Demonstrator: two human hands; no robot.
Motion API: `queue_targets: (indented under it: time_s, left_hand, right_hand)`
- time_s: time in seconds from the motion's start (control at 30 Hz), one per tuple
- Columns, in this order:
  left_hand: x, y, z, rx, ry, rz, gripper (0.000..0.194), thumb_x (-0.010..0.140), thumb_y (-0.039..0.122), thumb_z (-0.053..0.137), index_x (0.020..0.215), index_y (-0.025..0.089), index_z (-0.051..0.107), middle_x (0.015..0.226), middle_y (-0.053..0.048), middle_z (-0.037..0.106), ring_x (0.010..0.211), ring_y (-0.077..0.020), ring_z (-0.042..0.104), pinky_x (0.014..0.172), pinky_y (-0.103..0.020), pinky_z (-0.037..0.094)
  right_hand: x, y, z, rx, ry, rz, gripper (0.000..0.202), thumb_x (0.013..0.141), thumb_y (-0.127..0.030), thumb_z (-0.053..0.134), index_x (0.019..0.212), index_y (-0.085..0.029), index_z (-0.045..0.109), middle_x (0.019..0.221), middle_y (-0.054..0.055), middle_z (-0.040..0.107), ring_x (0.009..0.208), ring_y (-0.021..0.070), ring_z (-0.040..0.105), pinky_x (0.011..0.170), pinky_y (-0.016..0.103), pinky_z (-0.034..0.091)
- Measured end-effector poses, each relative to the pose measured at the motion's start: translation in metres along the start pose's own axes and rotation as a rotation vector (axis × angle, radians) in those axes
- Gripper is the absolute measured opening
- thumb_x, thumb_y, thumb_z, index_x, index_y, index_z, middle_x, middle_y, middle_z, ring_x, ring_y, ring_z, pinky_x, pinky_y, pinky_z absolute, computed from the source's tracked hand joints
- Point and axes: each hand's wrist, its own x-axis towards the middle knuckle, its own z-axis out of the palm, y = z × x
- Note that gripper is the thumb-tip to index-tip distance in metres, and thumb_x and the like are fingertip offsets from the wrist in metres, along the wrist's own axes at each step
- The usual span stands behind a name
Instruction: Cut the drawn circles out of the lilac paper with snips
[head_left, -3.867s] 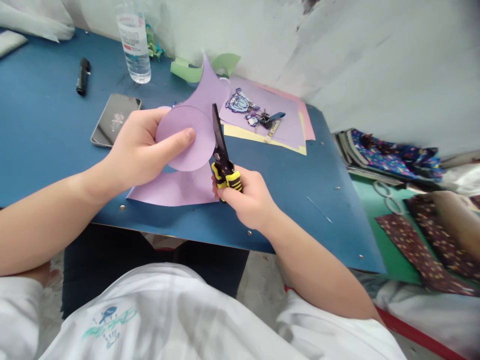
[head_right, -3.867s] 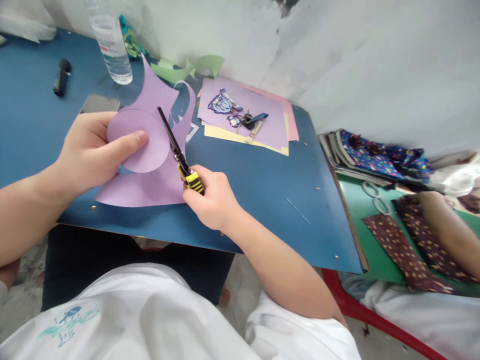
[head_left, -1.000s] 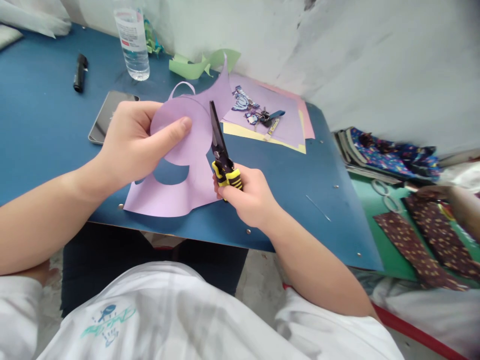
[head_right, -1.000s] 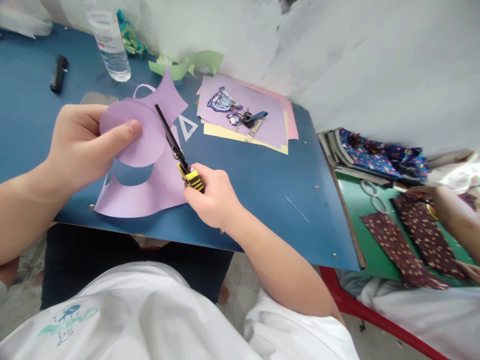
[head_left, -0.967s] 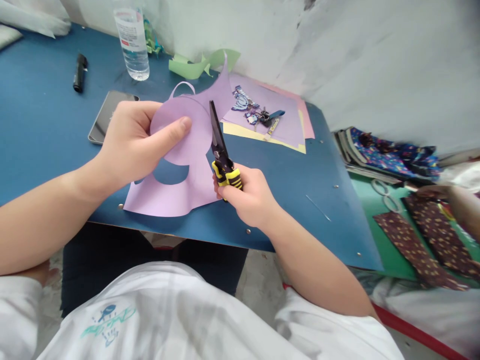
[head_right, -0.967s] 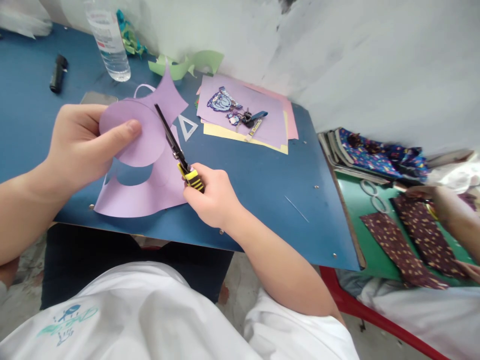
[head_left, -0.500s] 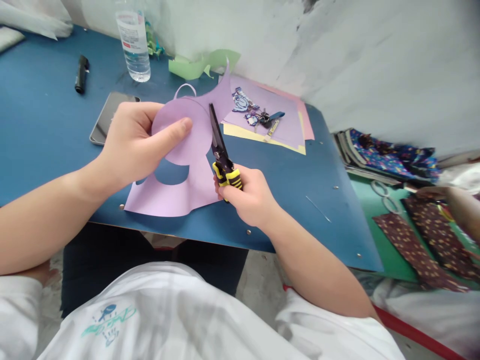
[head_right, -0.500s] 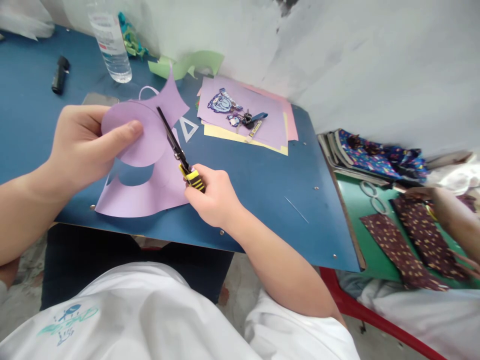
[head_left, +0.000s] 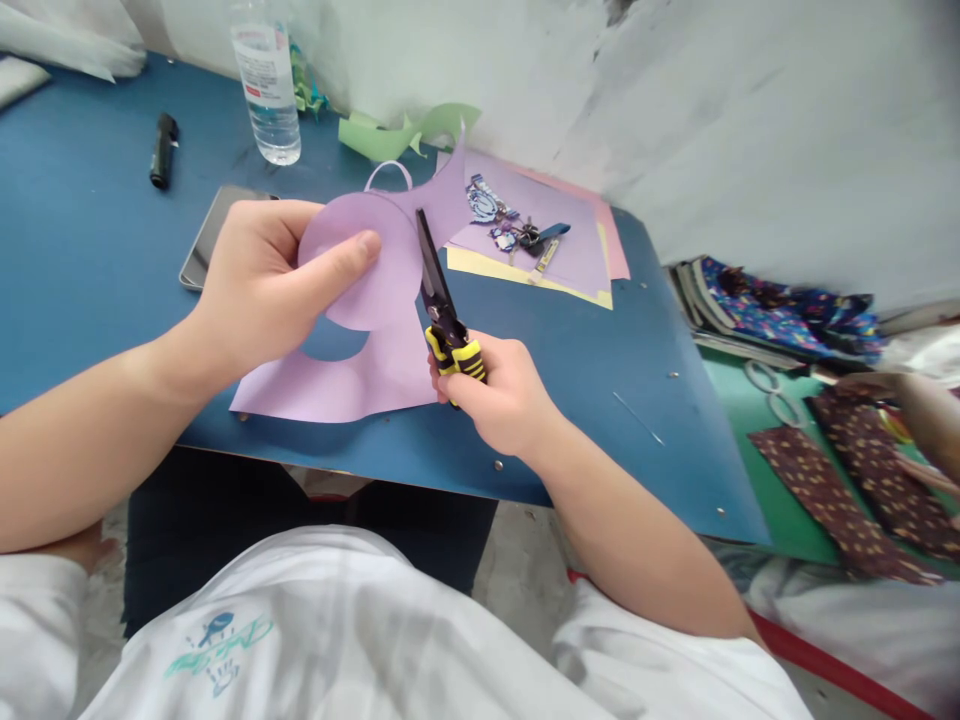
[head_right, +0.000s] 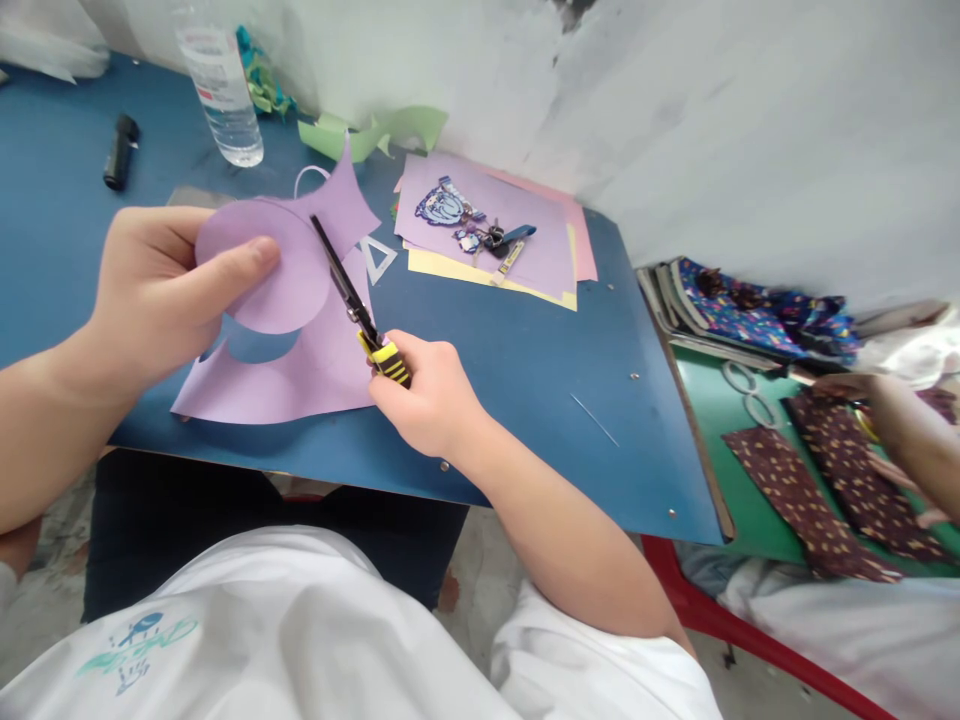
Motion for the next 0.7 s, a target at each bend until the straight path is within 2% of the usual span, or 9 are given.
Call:
queue_targets:
  time_s: [0.17,0.33,0.5,0.7]
  left_hand:
    - [-0.0005,-0.0024,-0.0003,0.015,0.017,-0.006,0.06,0.094,0.059,0.092,0.061,0.02,0.06,0.061,0.001,0.044,0.056,-0.0101,0.035,0.046,-0.028,0.023]
    - [0.0007,-0.0036,-0.0007,0.002,0.01,-0.008,0.062,0.088,0.062,0.098,0.059,0.022,0.06,0.06,0.001,0.043,0.057,-0.0116,0.032,0.045,-0.03,0.021]
    - [0.0008,-0.0025,-0.0012,-0.024,0.003,-0.003,0.06,0.089,0.056,0.1,0.06,0.019,0.061,0.06,0.001,0.045,0.057,-0.0097,0.034,0.044,-0.027,0.023]
    - [-0.0001,-0.0047,-0.0019,-0.02,0.017,0.017,0.064,0.089,0.057,0.099,0.058,0.02,0.057,0.06,0.002,0.043,0.056,-0.0092,0.032,0.044,-0.027,0.023]
  right_hand:
    - [-0.0007,0.0,-0.0005,-0.002,-0.003,0.003,0.007,0.074,-0.035,0.059,0.075,-0.028,0.058,0.067,-0.005,0.054,0.07,0.0192,0.052,0.071,0.039,0.04]
    - [-0.0009,0.0022,-0.0004,0.001,-0.001,-0.005,0.008,0.075,-0.035,0.061,0.074,-0.029,0.056,0.065,-0.005,0.052,0.069,0.0191,0.051,0.071,0.039,0.039]
    - [-0.0015,0.0011,-0.0005,0.001,-0.008,0.0,0.01,0.076,-0.036,0.062,0.074,-0.028,0.057,0.064,-0.005,0.053,0.068,0.0189,0.051,0.07,0.039,0.038]
    - [-0.0025,-0.0011,-0.001,-0.01,-0.002,0.0,0.011,0.076,-0.036,0.062,0.073,-0.028,0.056,0.064,-0.005,0.054,0.069,0.0195,0.053,0.07,0.039,0.037]
